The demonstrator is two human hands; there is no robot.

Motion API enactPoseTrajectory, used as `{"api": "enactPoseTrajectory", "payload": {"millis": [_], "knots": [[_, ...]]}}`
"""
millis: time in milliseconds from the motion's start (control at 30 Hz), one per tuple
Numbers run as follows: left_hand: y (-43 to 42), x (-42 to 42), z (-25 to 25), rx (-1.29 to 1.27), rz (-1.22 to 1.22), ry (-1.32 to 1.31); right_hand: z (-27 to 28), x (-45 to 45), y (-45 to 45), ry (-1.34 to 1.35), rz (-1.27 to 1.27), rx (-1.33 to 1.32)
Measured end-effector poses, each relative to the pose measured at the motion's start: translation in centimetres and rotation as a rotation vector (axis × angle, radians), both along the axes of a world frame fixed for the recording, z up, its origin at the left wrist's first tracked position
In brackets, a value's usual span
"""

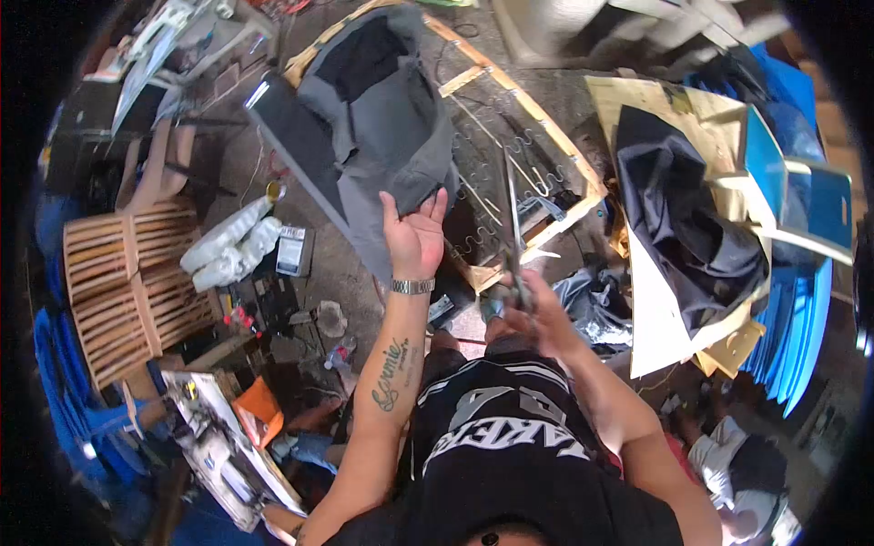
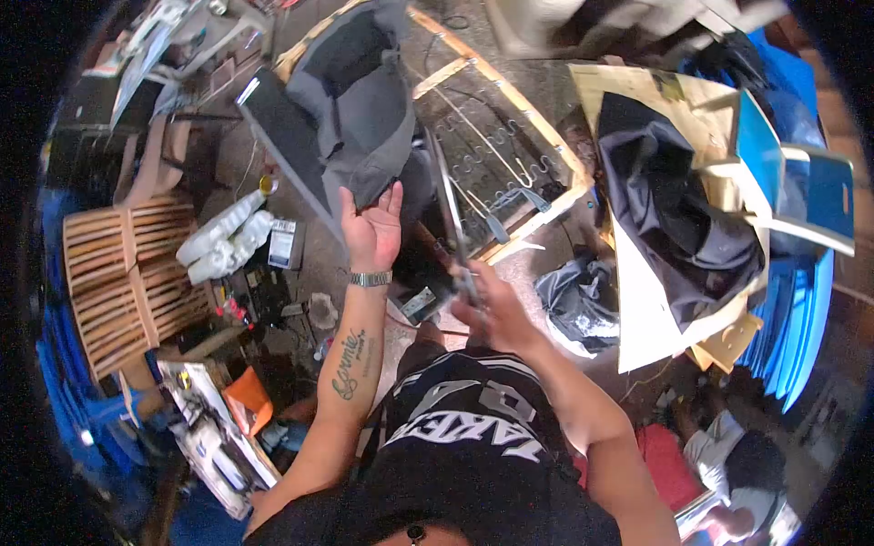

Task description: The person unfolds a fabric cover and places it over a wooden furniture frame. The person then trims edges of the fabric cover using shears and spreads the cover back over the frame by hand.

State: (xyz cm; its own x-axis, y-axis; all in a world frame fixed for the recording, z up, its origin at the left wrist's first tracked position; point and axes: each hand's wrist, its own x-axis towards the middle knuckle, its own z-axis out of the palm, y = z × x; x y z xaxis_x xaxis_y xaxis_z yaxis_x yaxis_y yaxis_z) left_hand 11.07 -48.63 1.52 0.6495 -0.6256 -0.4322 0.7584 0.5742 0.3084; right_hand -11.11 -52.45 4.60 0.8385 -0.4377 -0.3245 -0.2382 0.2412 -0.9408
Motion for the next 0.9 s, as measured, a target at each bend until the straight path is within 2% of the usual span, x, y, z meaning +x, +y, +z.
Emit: {"api": "enactPoseTrajectory", "payload": {"millis": [33, 133, 200, 333, 400, 467, 567, 700, 833, 900], "knots": [[0.5, -0.1, 0.6, 0.011, 0.033, 0.015, 0.4, -1.2, -0.6, 0.023, -0.014, 0.268], [2.2, -0.7, -1.5, 0.110, 0.002, -0.228, -0.4, -3.2, -1.8, 0.089, 0.162, 0.325], [2.8, -1.1, -1.4, 0.195, 0.065, -0.261, -1.6, -3.7, -2.3, 0.132, 0.265, 0.390], [3.3, -1.3, 0.6, 0.377, 0.114, -0.291, -4.3, -2.5, -3.6, 0.087, 0.454, 0.318], [3.6, -1.3, 1.4, 0.401, 0.137, -0.259, -2.8, -0.5, -4.4, 0.115, 0.483, 0.328], [4.1, -1.2, 1.9, 0.413, 0.147, -0.229, -2.2, 1.4, -4.6, 0.138, 0.481, 0.382], [4.8, -0.9, 2.4, 0.418, 0.149, -0.186, -2.7, 3.4, -5.3, 0.102, 0.591, 0.091], [5.5, -0.6, 2.8, 0.412, 0.169, -0.121, -2.7, 5.6, -6.3, 0.201, 0.693, 0.085], [6.4, 0.0, 2.7, 0.399, 0.141, -0.061, -2.2, 6.6, -6.1, 0.129, 0.685, -0.027], [6.6, 0.3, 2.4, 0.397, 0.127, -0.061, -1.5, 7.7, -6.3, 0.212, 0.729, -0.028]]}}
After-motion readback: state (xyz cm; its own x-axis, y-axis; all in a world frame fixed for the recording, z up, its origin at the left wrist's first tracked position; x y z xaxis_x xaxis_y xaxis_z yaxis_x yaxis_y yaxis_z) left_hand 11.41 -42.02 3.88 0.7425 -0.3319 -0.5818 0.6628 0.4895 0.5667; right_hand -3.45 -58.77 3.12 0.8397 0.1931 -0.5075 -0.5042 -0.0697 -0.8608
